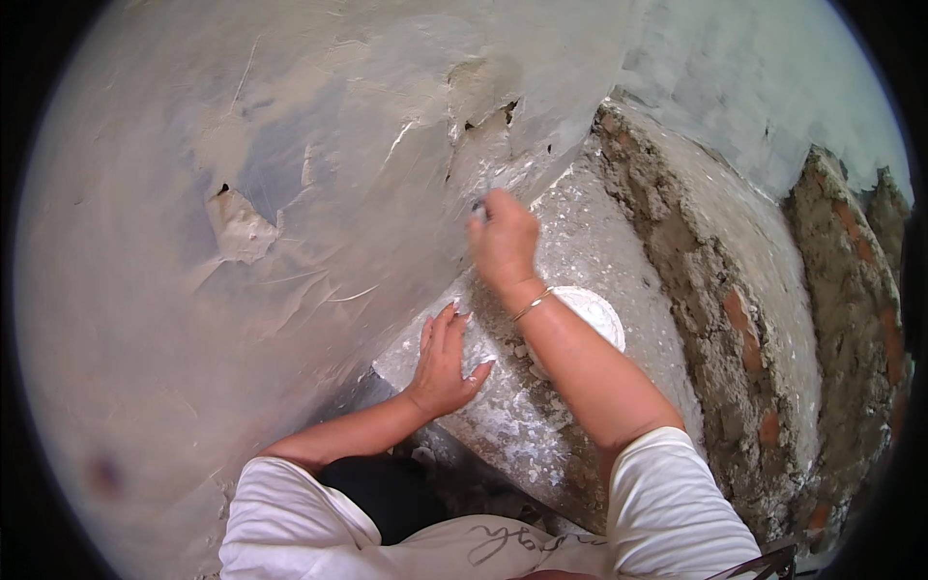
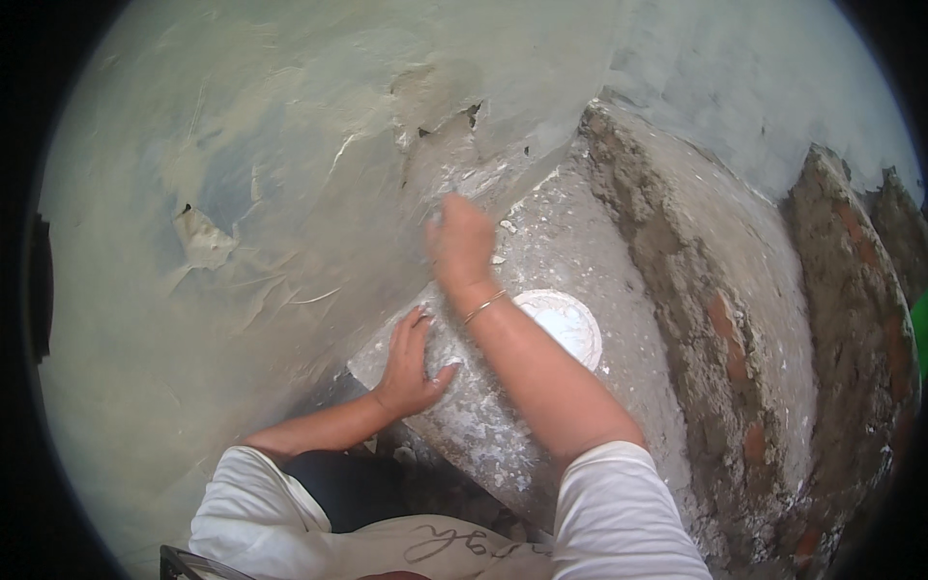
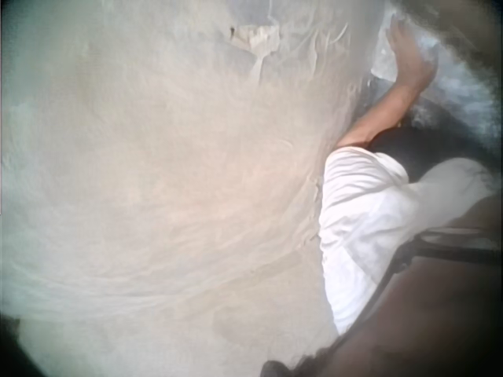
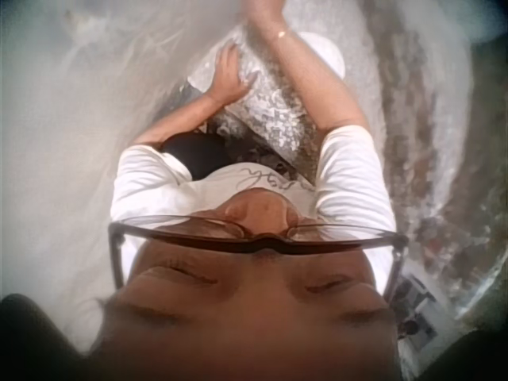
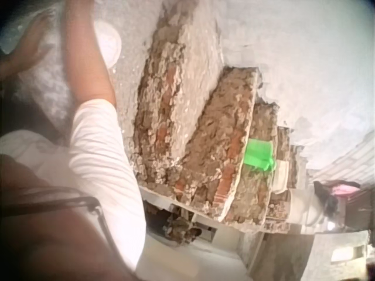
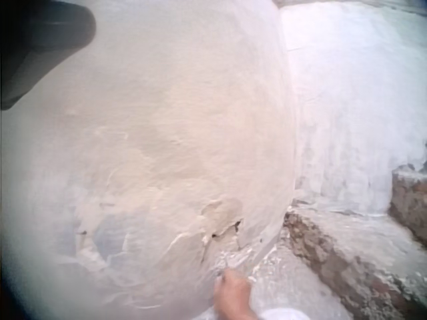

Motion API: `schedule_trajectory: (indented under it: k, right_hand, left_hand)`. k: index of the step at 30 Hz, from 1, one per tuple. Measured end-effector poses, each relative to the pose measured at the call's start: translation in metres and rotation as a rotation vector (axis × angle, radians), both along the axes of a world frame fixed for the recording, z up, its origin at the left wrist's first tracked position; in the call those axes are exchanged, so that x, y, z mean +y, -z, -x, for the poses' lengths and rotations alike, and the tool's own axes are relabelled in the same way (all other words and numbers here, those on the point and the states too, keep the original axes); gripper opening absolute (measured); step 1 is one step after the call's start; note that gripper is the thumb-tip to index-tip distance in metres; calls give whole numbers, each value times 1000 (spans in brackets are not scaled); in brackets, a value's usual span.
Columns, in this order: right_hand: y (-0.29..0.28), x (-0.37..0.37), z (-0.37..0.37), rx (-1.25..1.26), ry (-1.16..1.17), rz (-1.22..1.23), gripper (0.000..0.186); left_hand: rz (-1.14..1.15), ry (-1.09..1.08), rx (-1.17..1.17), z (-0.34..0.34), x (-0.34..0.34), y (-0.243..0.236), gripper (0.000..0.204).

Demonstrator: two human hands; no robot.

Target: The person applies plaster to a wall with a spatula and a plastic spreader, picking up compound from a container on the floor to fill holes.

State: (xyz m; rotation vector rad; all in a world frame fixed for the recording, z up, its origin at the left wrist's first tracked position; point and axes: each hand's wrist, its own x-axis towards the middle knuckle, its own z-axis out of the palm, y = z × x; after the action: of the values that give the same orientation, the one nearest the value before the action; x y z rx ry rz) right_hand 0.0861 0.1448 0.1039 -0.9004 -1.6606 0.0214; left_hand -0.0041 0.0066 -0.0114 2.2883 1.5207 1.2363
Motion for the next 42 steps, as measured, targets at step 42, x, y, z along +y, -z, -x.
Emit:
schedule_trajectory:
  k: [42]
  right_hand:
    - [-23, -65, -24, 106, -263, 85, 17]
  left_hand:
    - [24, -3, 29, 1, 0, 4, 81]
